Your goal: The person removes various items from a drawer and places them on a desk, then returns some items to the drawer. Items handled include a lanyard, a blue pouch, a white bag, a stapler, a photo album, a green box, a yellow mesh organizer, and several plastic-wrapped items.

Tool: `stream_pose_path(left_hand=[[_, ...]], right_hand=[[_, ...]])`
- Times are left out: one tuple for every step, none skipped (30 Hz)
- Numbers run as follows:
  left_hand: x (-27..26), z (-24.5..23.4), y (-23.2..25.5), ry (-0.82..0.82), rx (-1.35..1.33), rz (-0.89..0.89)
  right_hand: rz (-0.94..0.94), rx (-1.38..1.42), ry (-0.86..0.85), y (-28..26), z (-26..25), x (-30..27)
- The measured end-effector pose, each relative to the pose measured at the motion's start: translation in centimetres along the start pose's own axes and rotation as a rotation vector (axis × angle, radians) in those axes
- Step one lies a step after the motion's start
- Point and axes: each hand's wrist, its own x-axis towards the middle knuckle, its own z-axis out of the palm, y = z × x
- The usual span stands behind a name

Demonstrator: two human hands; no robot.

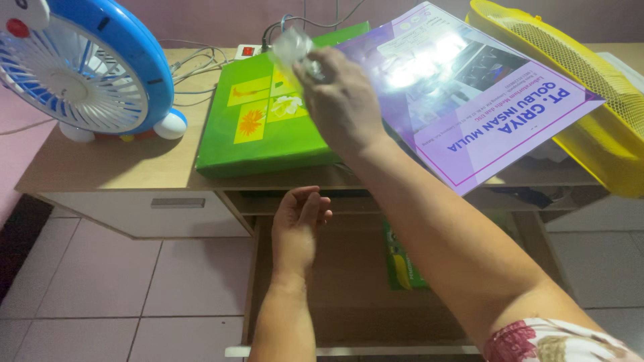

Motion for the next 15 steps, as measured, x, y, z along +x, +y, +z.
stream_pose_path(left_hand=[[0.0,0.0,0.0,0.008,-0.018,0.012],[-0.1,0.0,-0.1,0.008,-0.013,0.052],[-0.1,-0.1,-0.2,0.007,-0.008,0.091],[0.0,-0.2,-0.4,0.005,-0.004,0.131],[0.2,-0.2,-0.5,0.003,-0.002,0.131],[0.3,-0.4,-0.6,0.005,0.000,0.129],[0.4,-0.6,-0.8,0.008,0.002,0.127],[0.5,-0.7,-0.8,0.007,-0.019,0.093],[0.5,-0.9,-0.8,0.007,-0.039,0.058],[0.6,-1.0,-0.8,0.004,-0.060,0.023],[0.6,-1.2,-0.7,0.011,-0.023,-0.006],[0.5,-1.4,-0.8,0.014,0.014,-0.041],[0.5,-1.5,-1.0,0.017,0.052,-0.076],[0.4,-1.7,-1.2,0.015,0.066,-0.071],[0.3,-1.9,-1.4,0.014,0.080,-0.067]], right_hand=[[-0.067,-0.181,-0.150,-0.1,1.0,0.5],[-0.016,-0.166,-0.243,-0.4,1.8,0.5],[0.035,-0.152,-0.336,-0.7,2.4,0.3],[0.087,-0.139,-0.428,-1.0,2.7,-0.1],[0.040,-0.091,-0.294,-1.2,2.7,-0.7],[-0.008,-0.042,-0.164,-1.4,2.6,-1.7],[-0.053,0.007,-0.033,-1.7,2.5,-3.0],[-0.110,0.121,-0.012,-1.9,2.3,-5.0],[-0.167,0.235,0.009,-2.0,2.0,-7.6],[-0.169,0.379,0.060,-2.1,1.9,-10.8],[-0.171,0.523,0.112,-2.0,2.0,-14.3],[-0.121,0.595,0.129,-1.5,2.4,-18.2],[0.203,0.690,-0.096,-0.8,3.4,-22.1],[0.533,0.770,-0.325,0.3,4.9,-25.8],[0.742,0.698,-0.308,1.6,6.4,-29.7]])
